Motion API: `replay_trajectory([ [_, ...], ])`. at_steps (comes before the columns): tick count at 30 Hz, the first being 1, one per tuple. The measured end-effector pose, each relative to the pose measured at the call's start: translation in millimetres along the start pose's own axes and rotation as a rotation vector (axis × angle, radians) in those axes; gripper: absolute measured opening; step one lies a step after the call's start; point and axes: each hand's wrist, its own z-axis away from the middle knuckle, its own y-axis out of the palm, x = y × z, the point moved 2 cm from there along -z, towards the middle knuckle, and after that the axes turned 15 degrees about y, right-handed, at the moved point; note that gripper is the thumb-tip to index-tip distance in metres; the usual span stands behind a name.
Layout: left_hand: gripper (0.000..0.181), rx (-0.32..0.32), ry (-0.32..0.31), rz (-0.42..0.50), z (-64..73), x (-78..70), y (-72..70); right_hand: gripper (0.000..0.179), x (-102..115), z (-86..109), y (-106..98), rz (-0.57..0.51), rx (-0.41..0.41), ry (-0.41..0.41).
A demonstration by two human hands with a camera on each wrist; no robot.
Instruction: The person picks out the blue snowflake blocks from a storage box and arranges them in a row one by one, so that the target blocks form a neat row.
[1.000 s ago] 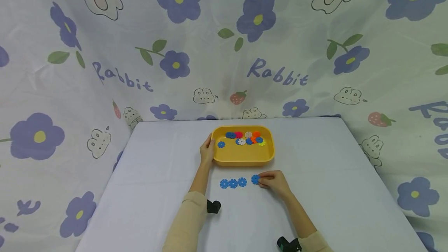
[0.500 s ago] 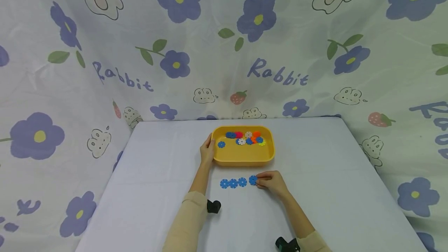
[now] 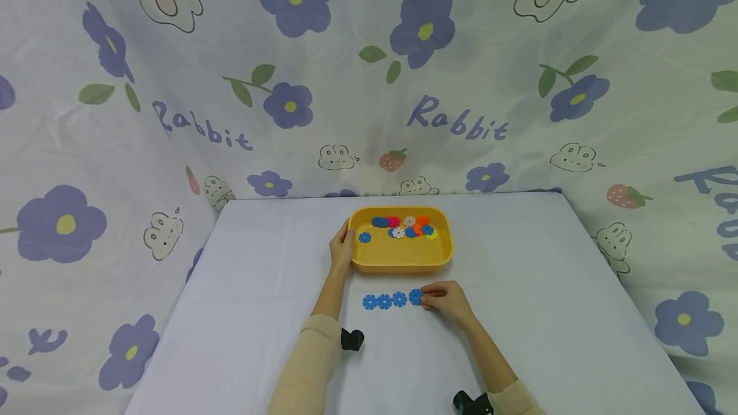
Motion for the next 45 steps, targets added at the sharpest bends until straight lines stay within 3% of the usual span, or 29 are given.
replay_trajectory([
  [5,0.044,-0.003,0.002,0.001,-0.3,-0.1,-0.6,0.022,3.2,2.2,-0.3,0.072,-0.066,-0.012],
  [11,0.044,-0.018,0.010,0.008,-0.6,-1.4,-1.3,0.025,4.8,3.6,-4.1,0.080,-0.098,-0.015],
  [18,0.044,-0.019,0.005,0.001,-0.8,-1.6,-1.8,0.031,8.8,4.4,-16.7,0.049,-0.002,-0.046],
  [24,0.044,-0.028,0.015,-0.011,-2.3,-2.4,-3.5,0.037,44.9,-1.7,-22.3,-0.078,0.061,-0.131],
  [28,0.044,-0.028,0.019,-0.006,-2.7,-2.9,-4.4,0.039,74.4,-17.2,-15.8,-0.135,0.041,-0.167],
  [32,0.043,-0.026,0.024,-0.005,-2.9,-0.6,-4.0,0.038,93.2,-40.2,-2.9,-0.204,0.068,-0.144],
  [40,0.043,-0.009,0.024,-0.007,-3.9,2.9,-1.2,0.039,111.5,-85.9,27.7,-0.178,0.128,-0.054],
  [45,0.043,-0.018,0.015,-0.018,-0.9,1.7,-0.8,0.036,114.8,-108.7,48.8,-0.176,0.114,0.032],
])
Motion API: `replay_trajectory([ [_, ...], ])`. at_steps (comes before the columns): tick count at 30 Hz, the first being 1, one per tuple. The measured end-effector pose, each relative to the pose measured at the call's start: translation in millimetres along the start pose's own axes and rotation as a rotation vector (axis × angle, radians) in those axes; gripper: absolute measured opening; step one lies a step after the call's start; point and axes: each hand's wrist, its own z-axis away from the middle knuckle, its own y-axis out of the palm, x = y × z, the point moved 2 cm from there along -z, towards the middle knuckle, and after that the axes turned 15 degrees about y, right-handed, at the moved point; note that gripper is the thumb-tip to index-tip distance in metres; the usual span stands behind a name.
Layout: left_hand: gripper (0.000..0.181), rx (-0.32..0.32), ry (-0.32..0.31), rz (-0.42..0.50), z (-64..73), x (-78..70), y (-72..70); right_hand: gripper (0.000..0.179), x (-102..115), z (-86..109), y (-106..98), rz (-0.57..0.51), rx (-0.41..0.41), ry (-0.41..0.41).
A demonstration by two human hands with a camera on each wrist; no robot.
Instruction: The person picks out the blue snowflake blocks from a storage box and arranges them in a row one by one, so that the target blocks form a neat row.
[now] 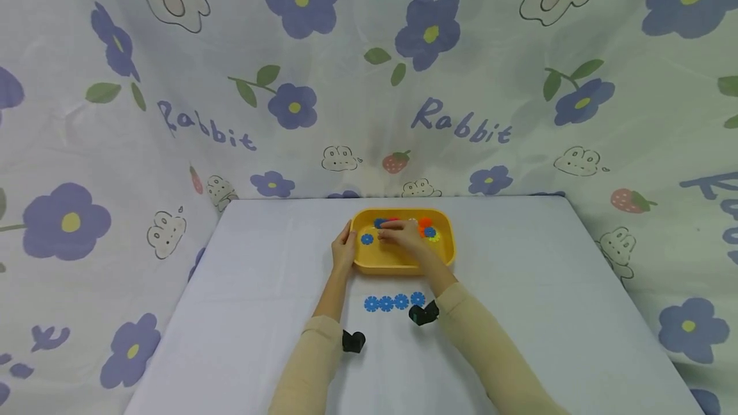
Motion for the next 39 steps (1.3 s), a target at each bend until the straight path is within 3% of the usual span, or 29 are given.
replay_trajectory([
  [5,0.044,0.013,0.000,-0.015,1.9,-1.1,-0.3,0.036,-5.8,-15.4,14.4,0.105,-0.021,0.080],
  [9,0.044,0.014,-0.007,-0.022,2.5,-1.9,-1.6,0.036,-7.3,-23.7,21.1,0.077,-0.005,0.092],
  [15,0.044,0.024,0.001,-0.014,2.2,-2.7,-1.4,0.034,-6.6,-27.2,25.4,0.091,-0.086,0.098],
  [18,0.044,0.027,0.008,0.003,1.9,-2.0,-1.1,0.035,-7.0,-30.1,29.6,0.081,-0.112,0.089],
  [22,0.045,0.014,0.036,0.008,2.1,0.5,-1.1,0.037,-9.5,-33.7,37.3,0.043,-0.064,0.036],
  [25,0.045,-0.004,0.072,0.008,2.7,2.9,-1.8,0.037,-6.7,-27.5,42.8,0.090,-0.040,0.009],
  [29,0.044,-0.008,0.073,0.000,2.5,2.4,-2.1,0.039,-4.0,-23.0,45.8,0.215,-0.093,0.007],
  [32,0.043,0.002,0.044,0.010,1.8,0.9,-1.0,0.036,-6.5,-27.9,40.9,0.212,-0.152,-0.037],
  [37,0.043,-0.005,0.025,0.059,1.5,0.9,0.3,0.018,-60.8,-117.4,10.7,0.247,-0.294,-0.241],
  [39,0.043,-0.011,0.019,0.054,1.6,0.4,0.2,0.018,-85.5,-156.8,2.5,0.302,-0.312,-0.251],
])
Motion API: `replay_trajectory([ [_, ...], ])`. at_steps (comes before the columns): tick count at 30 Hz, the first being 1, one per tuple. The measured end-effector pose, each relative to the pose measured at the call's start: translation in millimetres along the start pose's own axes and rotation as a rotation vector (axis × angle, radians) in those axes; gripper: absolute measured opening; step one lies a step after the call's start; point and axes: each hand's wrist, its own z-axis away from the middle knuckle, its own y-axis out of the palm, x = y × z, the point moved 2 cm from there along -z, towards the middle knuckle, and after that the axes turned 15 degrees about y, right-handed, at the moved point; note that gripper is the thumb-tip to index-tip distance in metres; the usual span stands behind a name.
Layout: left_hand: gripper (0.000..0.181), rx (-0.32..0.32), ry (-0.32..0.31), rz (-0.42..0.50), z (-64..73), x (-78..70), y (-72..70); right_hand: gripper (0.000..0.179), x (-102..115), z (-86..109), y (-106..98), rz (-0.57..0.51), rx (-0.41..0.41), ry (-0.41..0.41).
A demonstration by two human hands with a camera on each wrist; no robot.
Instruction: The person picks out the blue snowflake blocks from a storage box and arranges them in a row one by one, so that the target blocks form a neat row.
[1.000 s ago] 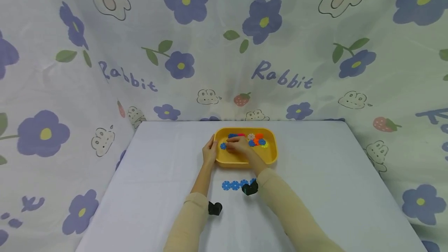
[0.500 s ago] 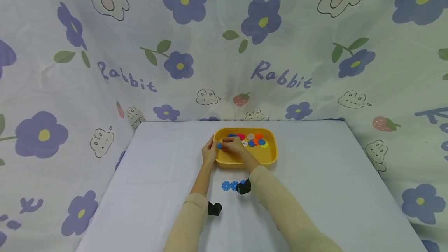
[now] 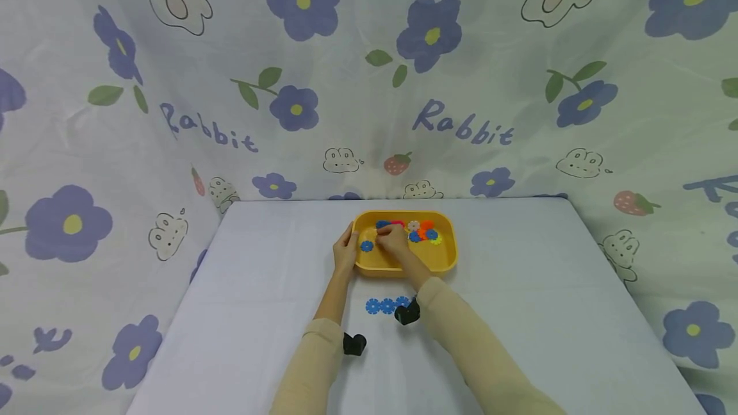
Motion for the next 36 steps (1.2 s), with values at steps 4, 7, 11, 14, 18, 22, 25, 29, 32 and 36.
replay_trajectory([
  [4,0.043,0.003,-0.010,-0.020,1.1,-1.7,0.0,0.025,21.7,20.8,-2.6,0.050,0.160,0.024],
  [7,0.043,0.011,-0.006,-0.038,2.0,-3.1,0.2,0.029,69.6,70.6,-14.6,0.094,0.310,0.078],
  [11,0.043,0.014,-0.002,-0.059,1.8,-3.7,0.4,0.035,120.1,126.4,-31.3,0.159,0.397,0.145],
  [14,0.043,0.012,-0.005,-0.058,1.0,-3.1,0.2,0.035,128.8,137.9,-37.1,0.157,0.417,0.138],
  [18,0.044,0.034,-0.012,-0.031,2.2,-7.2,-1.0,0.032,115.4,126.1,-32.1,0.146,0.438,0.137],
  [22,0.044,0.037,-0.001,-0.038,1.9,-6.8,-1.2,0.029,107.0,118.3,-29.2,0.120,0.453,0.162],
  [25,0.043,0.021,0.019,-0.058,0.6,-1.5,-0.8,0.026,105.8,118.1,-31.3,0.066,0.448,0.182],
  [29,0.043,0.017,0.012,-0.058,0.5,0.4,-0.9,0.024,103.1,117.0,-38.2,-0.061,0.413,0.231],
  [32,0.043,0.018,-0.005,-0.047,0.1,1.5,-0.7,0.024,100.8,116.5,-46.2,-0.155,0.371,0.275],
  [36,0.043,0.011,-0.022,-0.018,-0.5,2.2,-0.7,0.025,99.4,119.4,-59.7,-0.258,0.329,0.317],
])
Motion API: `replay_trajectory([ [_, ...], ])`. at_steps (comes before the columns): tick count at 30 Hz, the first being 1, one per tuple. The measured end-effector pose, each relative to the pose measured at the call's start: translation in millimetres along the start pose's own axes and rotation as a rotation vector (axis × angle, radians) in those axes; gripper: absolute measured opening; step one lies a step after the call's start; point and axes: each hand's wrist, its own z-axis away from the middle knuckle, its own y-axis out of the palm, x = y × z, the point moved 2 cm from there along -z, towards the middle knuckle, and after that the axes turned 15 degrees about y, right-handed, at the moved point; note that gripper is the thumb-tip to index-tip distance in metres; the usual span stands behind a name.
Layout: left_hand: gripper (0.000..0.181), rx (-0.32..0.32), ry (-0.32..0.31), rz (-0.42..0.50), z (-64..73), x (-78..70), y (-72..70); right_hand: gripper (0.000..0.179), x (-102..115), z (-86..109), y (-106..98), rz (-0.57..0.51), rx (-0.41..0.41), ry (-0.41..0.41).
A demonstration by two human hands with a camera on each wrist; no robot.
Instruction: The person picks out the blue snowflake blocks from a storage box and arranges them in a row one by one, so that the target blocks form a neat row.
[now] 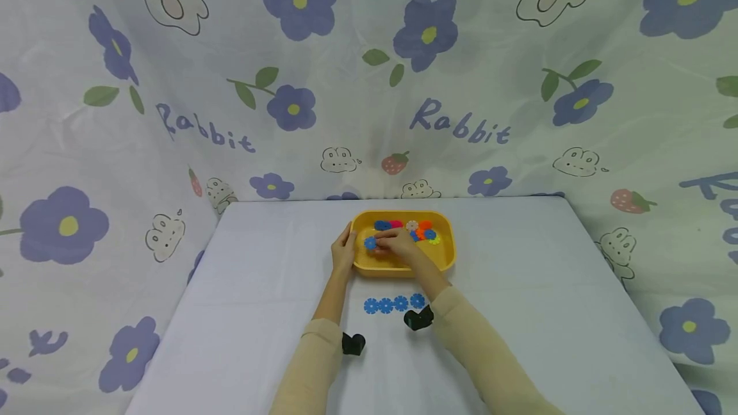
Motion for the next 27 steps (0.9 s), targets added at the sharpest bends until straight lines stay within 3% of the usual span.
replay_trajectory([
  [11,0.043,0.009,-0.020,0.014,-0.8,0.3,-0.4,0.027,-0.6,28.9,-35.1,-0.231,0.026,-0.049],
  [21,0.044,-0.001,0.001,0.000,-0.4,-0.9,0.5,0.037,-6.5,61.9,-59.8,-0.282,0.069,-0.075],
  [27,0.044,0.004,0.002,0.000,0.5,-2.9,0.2,0.036,-13.7,77.9,-76.2,-0.267,0.011,-0.085],
])
